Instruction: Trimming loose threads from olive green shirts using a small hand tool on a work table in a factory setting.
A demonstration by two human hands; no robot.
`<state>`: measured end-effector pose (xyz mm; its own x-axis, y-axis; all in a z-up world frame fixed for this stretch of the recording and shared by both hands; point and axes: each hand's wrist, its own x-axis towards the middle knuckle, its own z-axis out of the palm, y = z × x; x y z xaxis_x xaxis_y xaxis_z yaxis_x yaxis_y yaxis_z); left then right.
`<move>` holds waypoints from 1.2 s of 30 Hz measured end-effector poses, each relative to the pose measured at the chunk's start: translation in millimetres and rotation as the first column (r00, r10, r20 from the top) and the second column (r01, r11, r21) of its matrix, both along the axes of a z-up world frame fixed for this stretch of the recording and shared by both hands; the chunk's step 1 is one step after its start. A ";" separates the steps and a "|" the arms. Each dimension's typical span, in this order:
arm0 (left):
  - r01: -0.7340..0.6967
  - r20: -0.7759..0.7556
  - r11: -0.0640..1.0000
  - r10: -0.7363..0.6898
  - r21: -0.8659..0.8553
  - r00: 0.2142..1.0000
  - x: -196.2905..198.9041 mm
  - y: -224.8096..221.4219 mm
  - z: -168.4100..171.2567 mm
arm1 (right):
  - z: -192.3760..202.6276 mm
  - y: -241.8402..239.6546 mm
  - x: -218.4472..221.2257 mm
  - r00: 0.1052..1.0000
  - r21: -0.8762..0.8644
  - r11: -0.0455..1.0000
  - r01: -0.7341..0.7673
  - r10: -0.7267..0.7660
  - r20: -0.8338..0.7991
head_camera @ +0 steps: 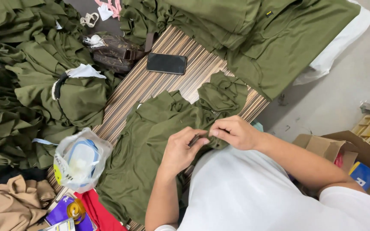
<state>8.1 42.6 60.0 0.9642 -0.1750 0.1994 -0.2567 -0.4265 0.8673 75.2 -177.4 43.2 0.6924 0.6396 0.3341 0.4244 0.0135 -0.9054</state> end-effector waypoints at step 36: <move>-0.261 0.528 0.959 0.279 -0.110 0.802 -41.0 -11.3 15.6 | 80.4 13.4 -59.6 0.971 0.383 0.904 -0.191 0.231 -0.062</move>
<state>-32.9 31.3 75.6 0.7116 0.0914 0.6966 -0.5607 -0.5237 0.6414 15.7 -164.1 123.7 0.5984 0.6180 0.5099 0.2785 0.4364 -0.8556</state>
